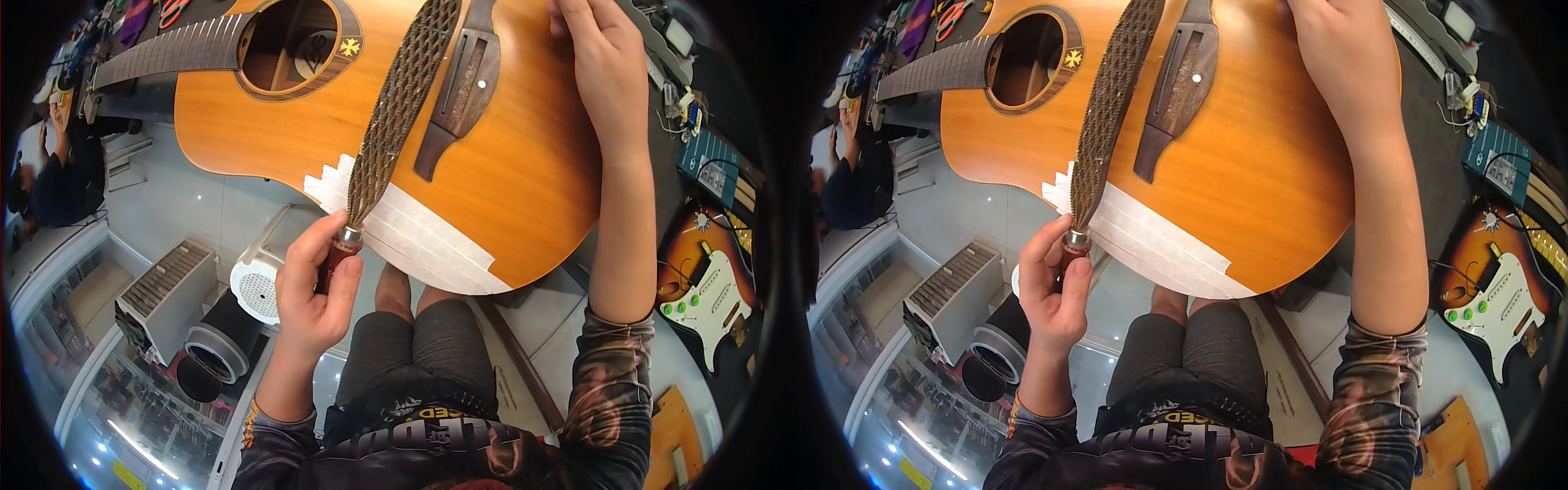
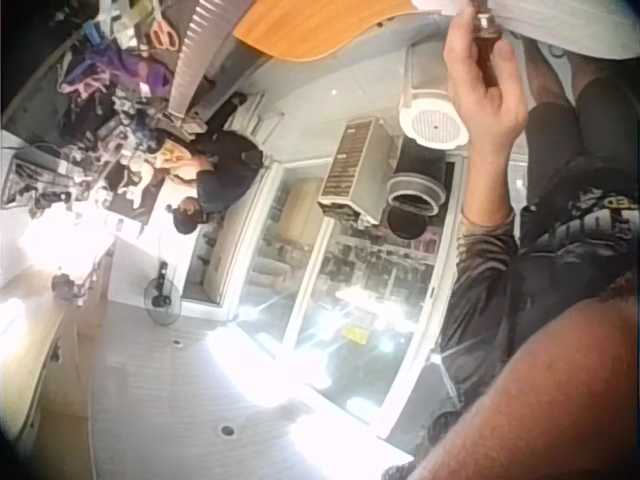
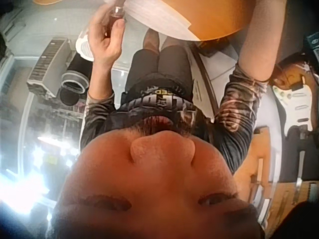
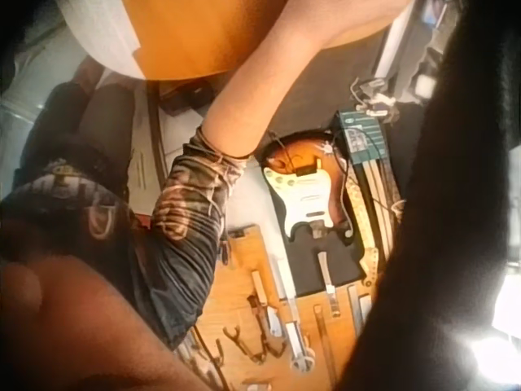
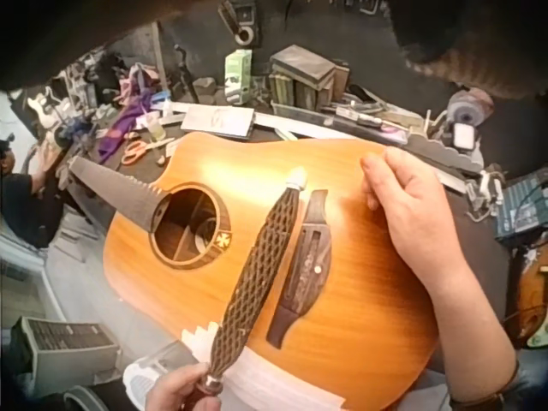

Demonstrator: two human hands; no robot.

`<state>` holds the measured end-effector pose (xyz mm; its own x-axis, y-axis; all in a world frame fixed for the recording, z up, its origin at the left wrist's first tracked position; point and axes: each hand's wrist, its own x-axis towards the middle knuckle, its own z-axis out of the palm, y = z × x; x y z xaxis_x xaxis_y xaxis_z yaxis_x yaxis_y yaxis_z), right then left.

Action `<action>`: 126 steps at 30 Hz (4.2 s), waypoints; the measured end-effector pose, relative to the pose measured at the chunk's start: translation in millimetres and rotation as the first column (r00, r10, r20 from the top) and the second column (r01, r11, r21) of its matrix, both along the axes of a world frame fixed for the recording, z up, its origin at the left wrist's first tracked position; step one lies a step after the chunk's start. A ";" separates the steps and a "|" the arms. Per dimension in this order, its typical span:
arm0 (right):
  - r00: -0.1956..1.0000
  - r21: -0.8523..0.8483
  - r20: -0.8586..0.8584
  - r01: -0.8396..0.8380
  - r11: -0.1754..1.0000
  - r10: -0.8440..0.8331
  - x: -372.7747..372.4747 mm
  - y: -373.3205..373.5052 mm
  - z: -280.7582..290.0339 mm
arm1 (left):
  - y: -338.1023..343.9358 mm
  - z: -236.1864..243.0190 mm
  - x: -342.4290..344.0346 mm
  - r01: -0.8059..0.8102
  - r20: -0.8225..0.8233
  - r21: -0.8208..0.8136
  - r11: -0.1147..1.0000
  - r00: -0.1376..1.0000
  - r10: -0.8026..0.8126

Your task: The person files an acoustic guitar bridge using a rasp, then sands it with a sanding tool. After brushing away dust and replacing the masking tape around the bridge, the person sands the bridge with a small sanding block.

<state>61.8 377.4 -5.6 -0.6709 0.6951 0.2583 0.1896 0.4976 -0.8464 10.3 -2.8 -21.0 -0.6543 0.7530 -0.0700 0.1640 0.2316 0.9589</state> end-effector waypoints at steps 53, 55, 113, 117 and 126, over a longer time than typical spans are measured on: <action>0.978 0.353 0.081 -0.211 0.911 0.195 4.2 -23.3 9.3 | 16.6 13.3 -4.3 0.062 -0.558 -0.210 0.976 0.812 -0.171; 0.989 0.338 0.093 -0.143 0.930 0.119 1.1 -25.6 10.6 | 31.8 14.7 -10.1 0.050 -0.546 -0.214 0.976 0.822 -0.161; 0.978 0.309 0.145 -0.187 0.933 0.148 4.2 -19.1 11.2 | 18.1 22.6 -2.2 0.070 -0.455 -0.331 0.941 0.862 -0.224; 0.973 0.344 0.088 -0.230 0.910 0.213 4.2 -10.1 -0.1 | 18.9 26.3 -3.6 0.073 -0.456 -0.318 0.945 0.862 -0.220; 0.973 0.439 0.044 -0.222 0.871 0.226 5.1 -9.1 -6.9 | 22.5 18.6 -2.8 0.060 -0.529 -0.274 0.960 0.824 -0.202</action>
